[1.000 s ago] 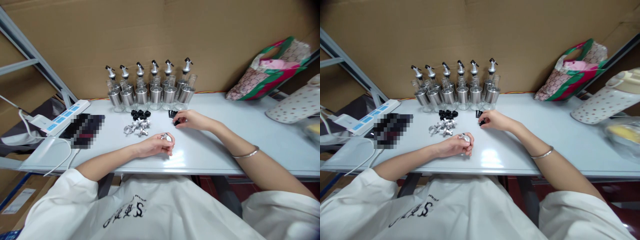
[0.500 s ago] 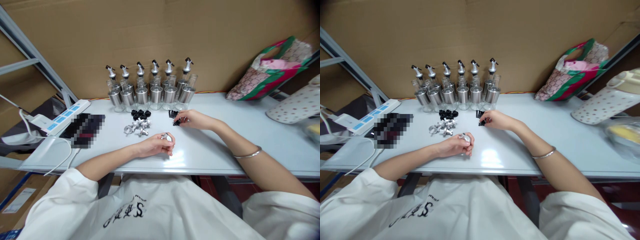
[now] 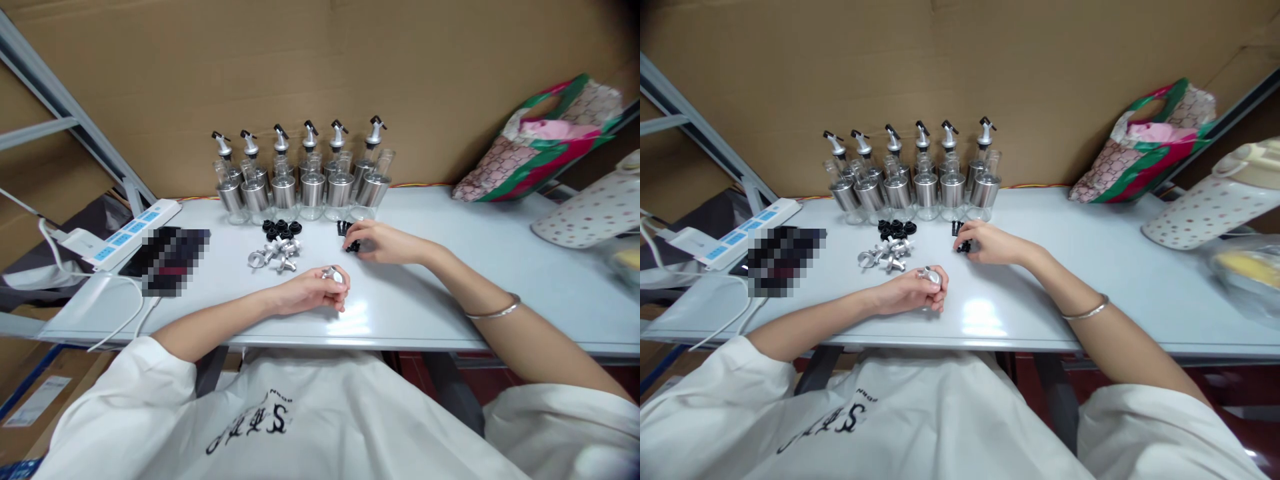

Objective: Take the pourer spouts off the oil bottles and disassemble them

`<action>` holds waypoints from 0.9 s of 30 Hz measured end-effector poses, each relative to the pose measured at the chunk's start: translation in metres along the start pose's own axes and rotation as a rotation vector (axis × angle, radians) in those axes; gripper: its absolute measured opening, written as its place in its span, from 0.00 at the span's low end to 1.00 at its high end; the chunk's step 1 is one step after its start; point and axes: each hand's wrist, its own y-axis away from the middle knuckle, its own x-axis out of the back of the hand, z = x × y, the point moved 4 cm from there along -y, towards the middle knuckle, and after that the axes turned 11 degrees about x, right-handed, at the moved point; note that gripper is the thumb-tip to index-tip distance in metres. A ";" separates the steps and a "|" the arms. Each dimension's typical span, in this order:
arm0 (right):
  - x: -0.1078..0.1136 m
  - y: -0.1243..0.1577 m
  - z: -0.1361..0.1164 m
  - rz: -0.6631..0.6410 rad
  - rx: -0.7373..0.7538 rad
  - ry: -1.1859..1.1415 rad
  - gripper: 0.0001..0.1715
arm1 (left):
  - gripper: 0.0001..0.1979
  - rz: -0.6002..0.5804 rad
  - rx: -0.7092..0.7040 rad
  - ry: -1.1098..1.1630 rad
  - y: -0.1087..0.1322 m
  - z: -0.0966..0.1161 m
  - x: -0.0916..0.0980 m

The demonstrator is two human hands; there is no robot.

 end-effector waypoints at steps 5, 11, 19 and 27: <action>-0.001 -0.002 -0.005 -0.010 0.014 -0.009 0.18 | 0.14 -0.007 -0.004 -0.002 -0.001 -0.001 0.001; -0.003 -0.001 0.001 0.037 0.000 -0.026 0.15 | 0.14 -0.013 -0.010 0.005 0.000 -0.001 0.000; -0.005 -0.003 0.002 0.121 0.015 0.012 0.13 | 0.13 -0.018 -0.010 0.001 -0.001 -0.002 0.001; -0.005 -0.004 -0.001 0.103 0.013 0.102 0.13 | 0.13 -0.018 -0.015 0.003 -0.001 -0.001 0.001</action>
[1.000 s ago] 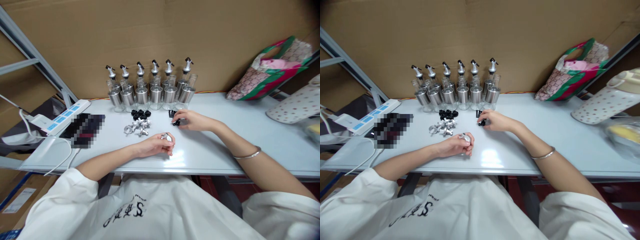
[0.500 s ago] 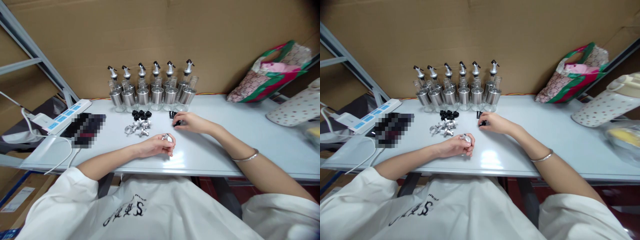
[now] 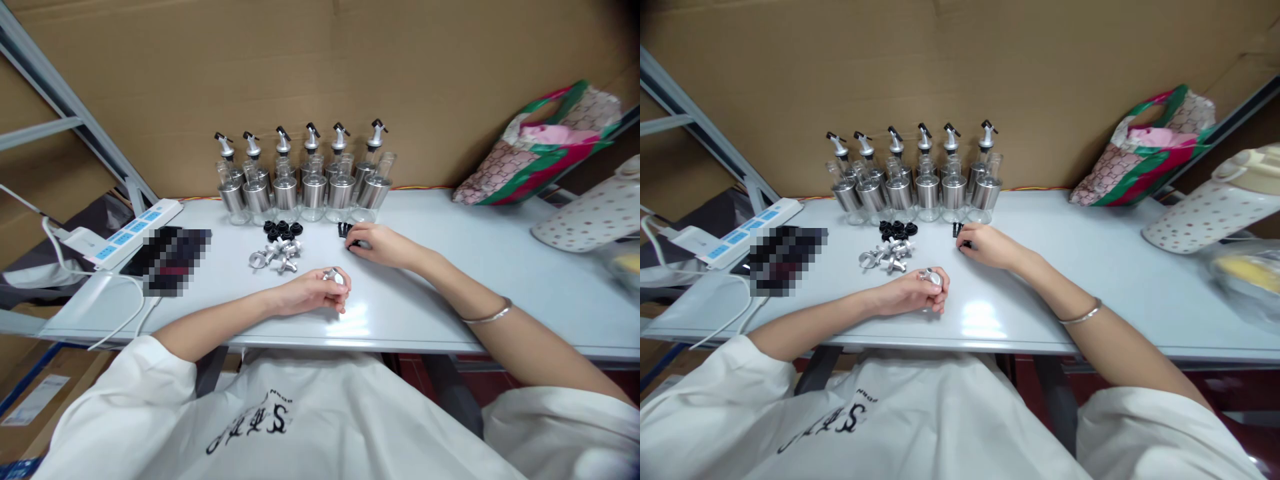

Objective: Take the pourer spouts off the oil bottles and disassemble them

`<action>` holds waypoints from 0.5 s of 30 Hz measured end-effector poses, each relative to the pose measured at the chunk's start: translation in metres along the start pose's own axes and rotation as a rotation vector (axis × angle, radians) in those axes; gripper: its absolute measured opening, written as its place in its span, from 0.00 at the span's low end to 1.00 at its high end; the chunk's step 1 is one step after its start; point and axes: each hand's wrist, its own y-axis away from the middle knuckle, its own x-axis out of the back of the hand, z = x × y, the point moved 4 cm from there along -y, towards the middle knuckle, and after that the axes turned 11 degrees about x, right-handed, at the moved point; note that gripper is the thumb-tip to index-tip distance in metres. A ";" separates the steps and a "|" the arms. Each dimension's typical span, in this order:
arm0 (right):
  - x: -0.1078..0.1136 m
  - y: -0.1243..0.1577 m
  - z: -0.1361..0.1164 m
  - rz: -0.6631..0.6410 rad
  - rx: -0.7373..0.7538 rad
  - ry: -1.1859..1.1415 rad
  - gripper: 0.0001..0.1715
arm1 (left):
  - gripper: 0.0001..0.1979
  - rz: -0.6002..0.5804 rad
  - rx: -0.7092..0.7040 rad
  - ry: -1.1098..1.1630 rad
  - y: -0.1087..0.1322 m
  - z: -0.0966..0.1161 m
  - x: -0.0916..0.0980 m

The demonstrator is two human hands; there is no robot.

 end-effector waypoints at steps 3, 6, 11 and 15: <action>0.001 0.001 0.000 -0.022 -0.009 0.008 0.12 | 0.12 -0.005 0.000 -0.001 0.000 0.000 0.000; 0.001 0.002 0.001 -0.042 -0.022 -0.007 0.13 | 0.12 -0.005 0.002 -0.005 0.000 0.000 0.000; 0.003 0.003 0.002 -0.063 -0.040 -0.007 0.16 | 0.12 0.006 0.006 -0.003 0.001 0.002 -0.002; 0.005 0.003 0.002 -0.078 -0.063 -0.009 0.16 | 0.13 0.004 0.004 -0.006 0.001 0.002 -0.001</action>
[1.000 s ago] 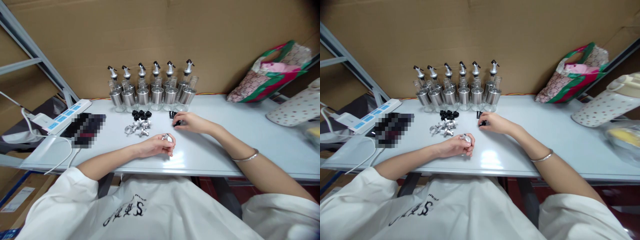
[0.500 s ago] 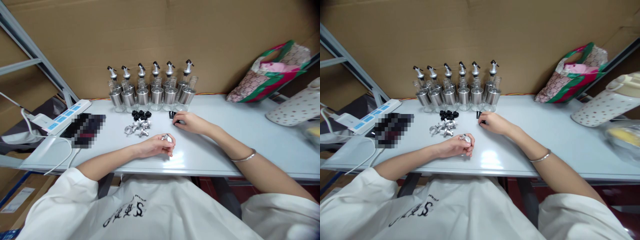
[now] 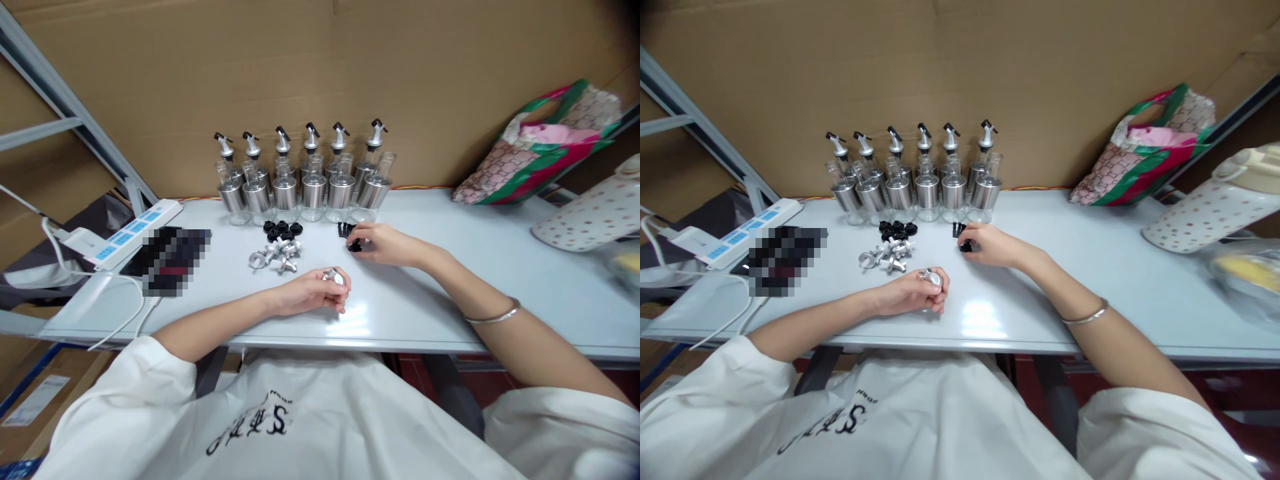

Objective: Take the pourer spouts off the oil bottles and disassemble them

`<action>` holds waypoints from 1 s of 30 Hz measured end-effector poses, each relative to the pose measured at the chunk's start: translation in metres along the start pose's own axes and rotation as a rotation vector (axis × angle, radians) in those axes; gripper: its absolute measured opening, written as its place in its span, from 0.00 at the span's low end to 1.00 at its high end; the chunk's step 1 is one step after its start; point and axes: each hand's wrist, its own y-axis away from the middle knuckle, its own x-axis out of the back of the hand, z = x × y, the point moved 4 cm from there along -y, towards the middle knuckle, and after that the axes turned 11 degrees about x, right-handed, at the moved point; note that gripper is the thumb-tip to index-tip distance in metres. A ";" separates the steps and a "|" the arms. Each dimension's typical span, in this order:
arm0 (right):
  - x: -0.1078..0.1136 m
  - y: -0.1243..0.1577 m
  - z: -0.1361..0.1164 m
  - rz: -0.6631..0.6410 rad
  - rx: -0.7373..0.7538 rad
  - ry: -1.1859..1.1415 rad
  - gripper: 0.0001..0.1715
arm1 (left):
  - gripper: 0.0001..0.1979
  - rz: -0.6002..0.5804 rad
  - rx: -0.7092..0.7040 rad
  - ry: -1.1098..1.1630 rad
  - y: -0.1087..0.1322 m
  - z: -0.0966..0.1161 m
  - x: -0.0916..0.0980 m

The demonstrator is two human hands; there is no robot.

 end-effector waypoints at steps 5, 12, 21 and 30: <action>0.001 -0.001 -0.003 0.007 0.020 -0.028 0.15 | 0.13 -0.002 -0.004 -0.004 -0.001 -0.001 0.002; 0.001 -0.002 -0.001 0.023 0.043 -0.060 0.14 | 0.12 -0.004 -0.003 -0.006 -0.001 -0.001 0.001; 0.005 0.000 0.000 0.023 0.015 -0.109 0.15 | 0.12 0.002 -0.003 -0.008 -0.001 -0.001 0.001; 0.005 0.004 0.014 0.011 -0.027 -0.146 0.15 | 0.12 0.009 0.000 -0.014 -0.001 -0.001 0.001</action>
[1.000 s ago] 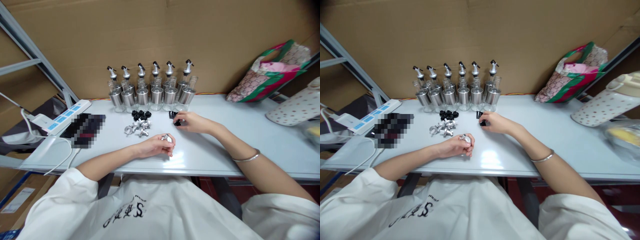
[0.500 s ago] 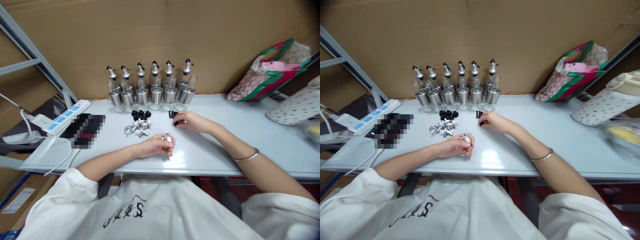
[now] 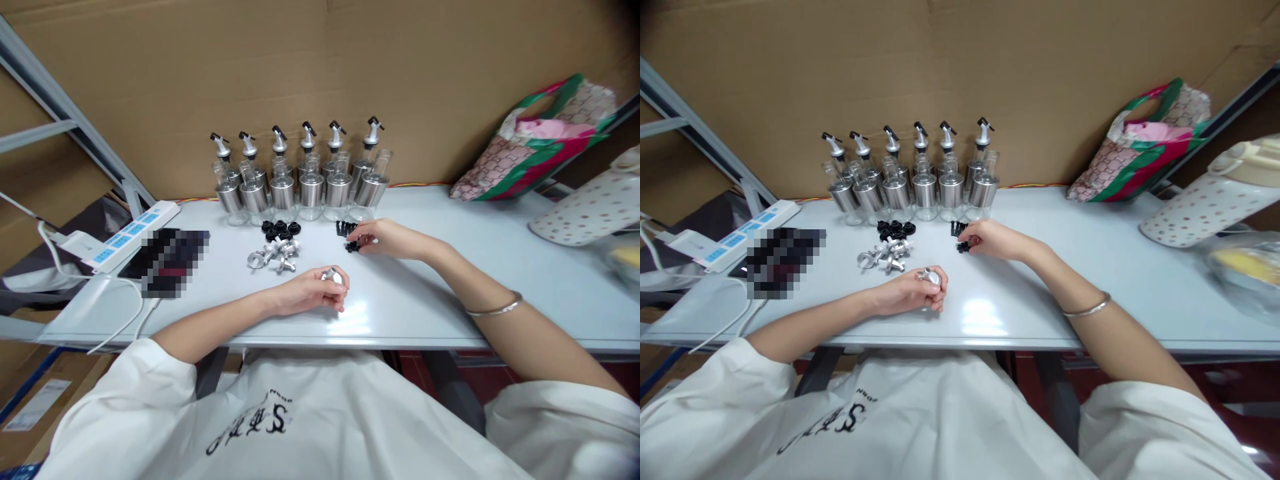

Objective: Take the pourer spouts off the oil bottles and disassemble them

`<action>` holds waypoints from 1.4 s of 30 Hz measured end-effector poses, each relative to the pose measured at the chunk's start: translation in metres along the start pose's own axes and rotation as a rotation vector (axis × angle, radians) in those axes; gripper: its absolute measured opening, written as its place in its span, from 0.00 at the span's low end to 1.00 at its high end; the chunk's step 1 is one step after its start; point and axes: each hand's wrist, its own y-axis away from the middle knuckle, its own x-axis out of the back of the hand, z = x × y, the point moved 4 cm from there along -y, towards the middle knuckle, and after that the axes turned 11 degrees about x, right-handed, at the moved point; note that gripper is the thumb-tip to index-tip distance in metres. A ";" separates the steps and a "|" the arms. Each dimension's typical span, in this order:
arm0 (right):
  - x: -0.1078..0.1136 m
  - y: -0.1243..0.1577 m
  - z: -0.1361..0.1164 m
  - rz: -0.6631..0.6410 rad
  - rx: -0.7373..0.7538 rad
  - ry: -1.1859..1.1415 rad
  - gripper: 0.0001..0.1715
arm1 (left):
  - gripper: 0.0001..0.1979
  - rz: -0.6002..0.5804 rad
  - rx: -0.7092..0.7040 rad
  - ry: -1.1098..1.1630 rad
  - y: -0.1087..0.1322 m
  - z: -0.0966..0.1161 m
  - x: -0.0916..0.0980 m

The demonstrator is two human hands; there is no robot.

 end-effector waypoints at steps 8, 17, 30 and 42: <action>-0.005 -0.003 -0.002 0.000 -0.026 -0.024 0.15 | 0.12 0.002 0.005 0.005 0.000 0.000 -0.001; -0.007 -0.005 -0.005 0.005 0.012 0.013 0.15 | 0.12 0.001 0.003 0.003 -0.001 -0.001 0.001; 0.000 -0.004 -0.008 0.073 0.043 0.023 0.19 | 0.13 0.001 0.004 -0.003 0.000 0.000 -0.001; -0.014 0.001 -0.088 0.408 0.674 0.630 0.26 | 0.31 -0.054 0.028 -0.100 0.000 -0.001 -0.002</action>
